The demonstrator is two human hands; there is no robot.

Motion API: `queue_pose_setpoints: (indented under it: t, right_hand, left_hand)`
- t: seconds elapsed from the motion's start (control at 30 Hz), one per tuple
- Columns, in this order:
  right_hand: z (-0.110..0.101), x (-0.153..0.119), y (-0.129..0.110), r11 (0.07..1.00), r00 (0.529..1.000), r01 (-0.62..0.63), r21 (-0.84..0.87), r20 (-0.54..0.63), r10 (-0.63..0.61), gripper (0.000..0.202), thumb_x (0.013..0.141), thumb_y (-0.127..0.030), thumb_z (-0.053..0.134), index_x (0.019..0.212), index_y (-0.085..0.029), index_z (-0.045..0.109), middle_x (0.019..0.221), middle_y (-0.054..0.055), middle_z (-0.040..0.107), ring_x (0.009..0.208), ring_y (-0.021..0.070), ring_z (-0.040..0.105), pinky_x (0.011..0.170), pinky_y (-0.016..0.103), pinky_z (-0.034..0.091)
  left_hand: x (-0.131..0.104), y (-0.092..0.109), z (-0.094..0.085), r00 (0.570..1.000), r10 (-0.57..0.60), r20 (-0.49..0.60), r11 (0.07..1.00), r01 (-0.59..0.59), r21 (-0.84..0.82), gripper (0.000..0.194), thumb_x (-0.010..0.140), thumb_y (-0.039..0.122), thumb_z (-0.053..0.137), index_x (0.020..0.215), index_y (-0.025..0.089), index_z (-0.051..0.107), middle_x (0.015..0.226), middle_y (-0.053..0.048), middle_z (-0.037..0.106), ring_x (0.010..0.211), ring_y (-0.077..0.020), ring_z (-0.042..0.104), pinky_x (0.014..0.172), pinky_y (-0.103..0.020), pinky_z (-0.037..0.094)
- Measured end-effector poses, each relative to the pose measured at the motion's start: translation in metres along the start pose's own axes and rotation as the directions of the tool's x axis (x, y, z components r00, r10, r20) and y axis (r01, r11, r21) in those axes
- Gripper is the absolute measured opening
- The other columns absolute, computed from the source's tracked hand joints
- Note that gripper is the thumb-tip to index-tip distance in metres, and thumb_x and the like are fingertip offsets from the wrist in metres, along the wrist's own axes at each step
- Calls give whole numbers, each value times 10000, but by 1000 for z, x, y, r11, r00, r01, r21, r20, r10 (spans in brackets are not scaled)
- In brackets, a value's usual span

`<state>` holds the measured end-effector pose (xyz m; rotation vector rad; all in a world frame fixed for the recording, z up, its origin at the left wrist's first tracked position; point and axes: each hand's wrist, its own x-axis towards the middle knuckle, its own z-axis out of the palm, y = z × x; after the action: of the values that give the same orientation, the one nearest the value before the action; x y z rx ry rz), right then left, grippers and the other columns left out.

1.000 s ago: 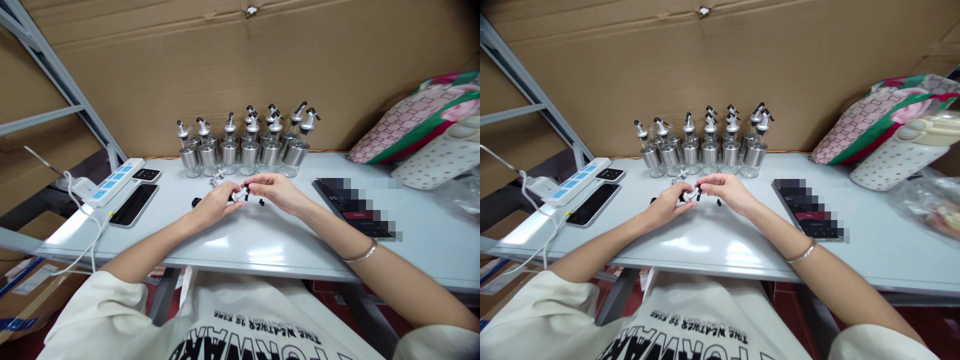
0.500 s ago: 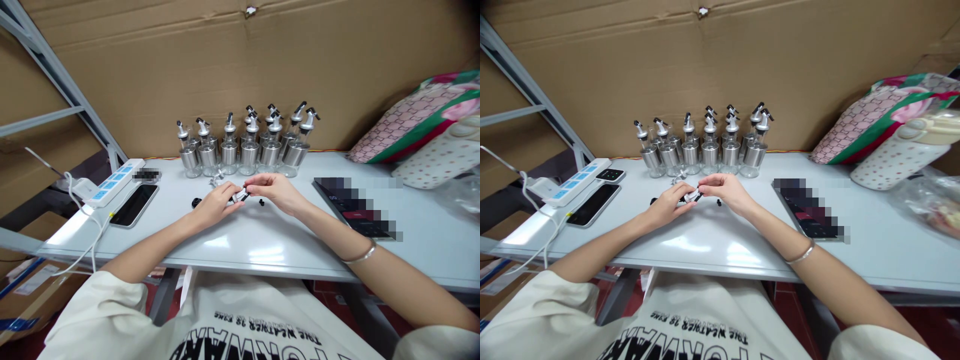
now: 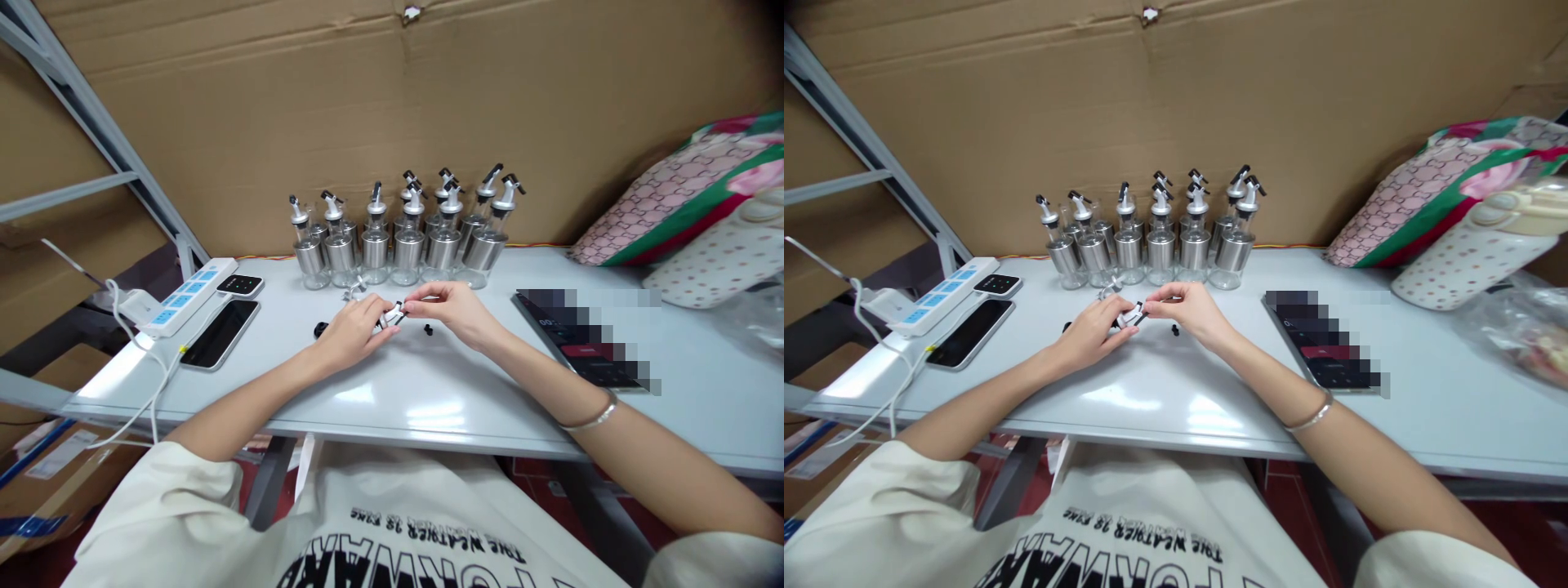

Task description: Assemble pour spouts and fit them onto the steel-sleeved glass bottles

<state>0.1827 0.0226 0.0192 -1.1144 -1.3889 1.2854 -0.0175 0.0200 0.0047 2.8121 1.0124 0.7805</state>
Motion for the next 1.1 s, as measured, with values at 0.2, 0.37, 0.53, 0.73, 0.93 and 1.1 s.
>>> queue_pose_setpoints:
  t: [0.2, 0.37, 0.53, 0.73, 0.93, 1.1]
  right_hand:
    - [1, 1, 5, 1000, 1000, 2, -25, -23, -3, 295, 512, -332, 812, 728, -156, 717, 737, 27, 704, 714, 159, 617, 775, 330, 457]
    - [2, 1, 6, 999, 999, -32, 18, -19, 32, 268, 508, -308, 814, 705, -154, 719, 697, 9, 691, 675, 134, 603, 745, 302, 461]
    - [3, 1, 4, 986, 992, -123, 115, 39, 119, 256, 480, -270, 828, 675, -152, 712, 654, -7, 674, 620, 108, 604, 713, 281, 497]
    - [4, 0, 4, 984, 992, -118, 136, 67, 110, 272, 500, -246, 827, 710, -154, 681, 638, -17, 671, 616, 96, 611, 685, 257, 502]
    - [5, -2, 4, 987, 989, -130, 96, 76, 123, 290, 511, -246, 821, 713, -156, 633, 614, -12, 669, 584, 94, 604, 616, 239, 490]
    - [4, -1, 2, 988, 993, -91, 123, 81, 81, 292, 506, -225, 813, 722, -161, 626, 615, -20, 668, 602, 101, 618, 664, 265, 509]
  left_hand:
    - [0, 0, 0, 1000, 4, 7, 999, -4, 44, 241, 917, 341, 488, 1056, 144, 493, 1006, -87, 601, 881, -210, 580, 758, -324, 413]
    - [0, 0, 1, 999, 40, 18, 992, -42, 122, 262, 933, 369, 450, 1064, 146, 491, 1017, -89, 597, 883, -202, 576, 740, -312, 400]
    - [-1, -1, 3, 996, 90, 19, 973, -92, 212, 284, 932, 389, 444, 1072, 148, 498, 1022, -85, 597, 870, -205, 575, 735, -314, 388]
    - [-2, -3, 4, 994, 104, 21, 960, -106, 258, 281, 930, 377, 451, 1077, 144, 509, 1022, -79, 599, 856, -201, 572, 737, -308, 378]
    - [-1, -3, 4, 995, 84, 46, 965, -93, 244, 292, 933, 379, 446, 1086, 140, 514, 1030, -79, 597, 861, -199, 575, 743, -315, 376]
    - [-1, -2, 3, 999, 34, 26, 984, -38, 173, 292, 930, 380, 458, 1088, 140, 505, 1050, -80, 602, 891, -194, 580, 762, -316, 384]
